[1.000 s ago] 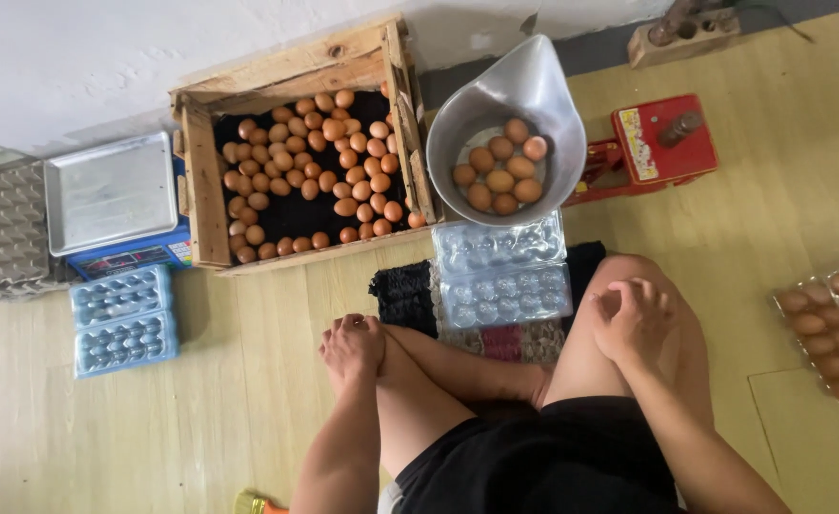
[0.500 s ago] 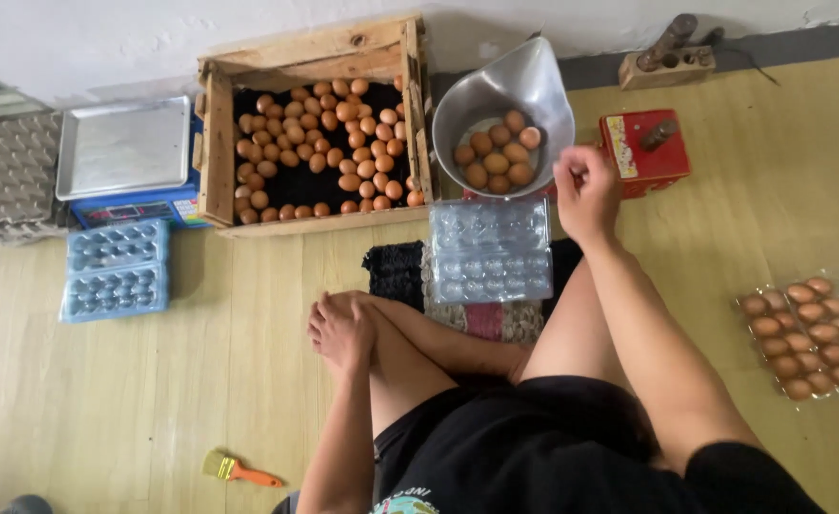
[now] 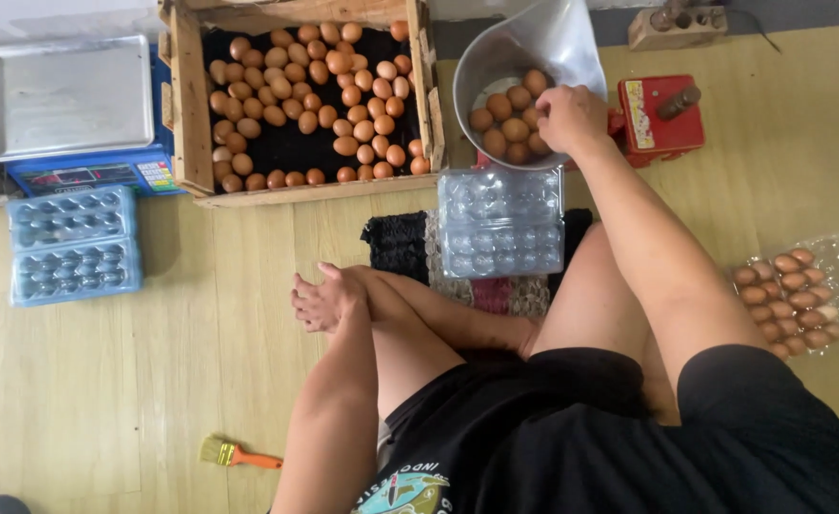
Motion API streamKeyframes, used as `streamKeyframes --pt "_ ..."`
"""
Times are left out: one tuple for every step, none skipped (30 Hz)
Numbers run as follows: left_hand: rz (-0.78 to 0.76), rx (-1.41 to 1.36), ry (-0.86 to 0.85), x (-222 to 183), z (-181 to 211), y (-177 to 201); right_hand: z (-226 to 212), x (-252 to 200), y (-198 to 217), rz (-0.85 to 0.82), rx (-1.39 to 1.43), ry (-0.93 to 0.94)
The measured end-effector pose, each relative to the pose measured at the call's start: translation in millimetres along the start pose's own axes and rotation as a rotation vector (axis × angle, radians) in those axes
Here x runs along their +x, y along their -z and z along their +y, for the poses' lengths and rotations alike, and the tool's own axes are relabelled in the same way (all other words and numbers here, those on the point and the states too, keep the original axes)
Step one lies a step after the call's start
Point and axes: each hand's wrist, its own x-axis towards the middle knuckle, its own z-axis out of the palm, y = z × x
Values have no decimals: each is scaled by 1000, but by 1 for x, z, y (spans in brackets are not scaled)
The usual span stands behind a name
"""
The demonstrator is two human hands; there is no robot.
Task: A person sitting on the floor sorts chicken eggs from a wooden crate into a metal scoop.
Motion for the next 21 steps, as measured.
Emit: streamKeyframes --pt "-3 -3 0 1 1 2 -3 2 0 3 -4 -1" --pt "-20 -12 4 1 3 4 -5 5 -1 -41 -62 -2" --pt "-36 -16 7 1 3 5 -7 6 -3 -89 -117 -6" --pt "-38 -14 5 1 5 11 -9 9 -4 -91 -117 -9" --pt "-77 -8 8 0 8 15 -10 12 -5 -121 -150 -6" --pt "-116 -1 12 -1 11 20 -10 15 -6 -152 -182 -2" --pt "-122 3 10 0 13 19 -15 16 -2 -156 -185 -7" --pt "-152 23 7 2 14 18 -20 17 2 -213 -247 -12" --pt "-183 44 5 2 14 17 -24 17 4 -272 -308 -17" --pt "-189 50 3 5 13 11 -30 18 8 -277 -310 -23" --pt "-167 48 7 6 13 5 -35 20 12 -335 -320 -48" --pt "-145 47 11 8 13 0 -40 22 16 -393 -330 -75" --pt "-147 51 11 9 14 -1 -41 24 18 -397 -331 -77" --pt "-151 58 4 9 14 -2 -41 27 19 -417 -296 -98" --pt "-155 66 1 9 15 -3 -42 30 21 -438 -262 -118" --pt "-158 72 4 10 15 -1 -38 30 17 -446 -264 -118" --pt "-178 75 8 9 18 2 -36 32 16 -303 -224 -96" --pt "-198 77 13 8 19 4 -34 34 15 -160 -182 -74" --pt "-194 82 30 9 20 5 -35 36 14 -170 -183 -59" --pt "-210 87 20 9 21 5 -36 38 12 -145 -173 18" --pt "-222 89 11 9 22 6 -38 41 10 -117 -159 98"
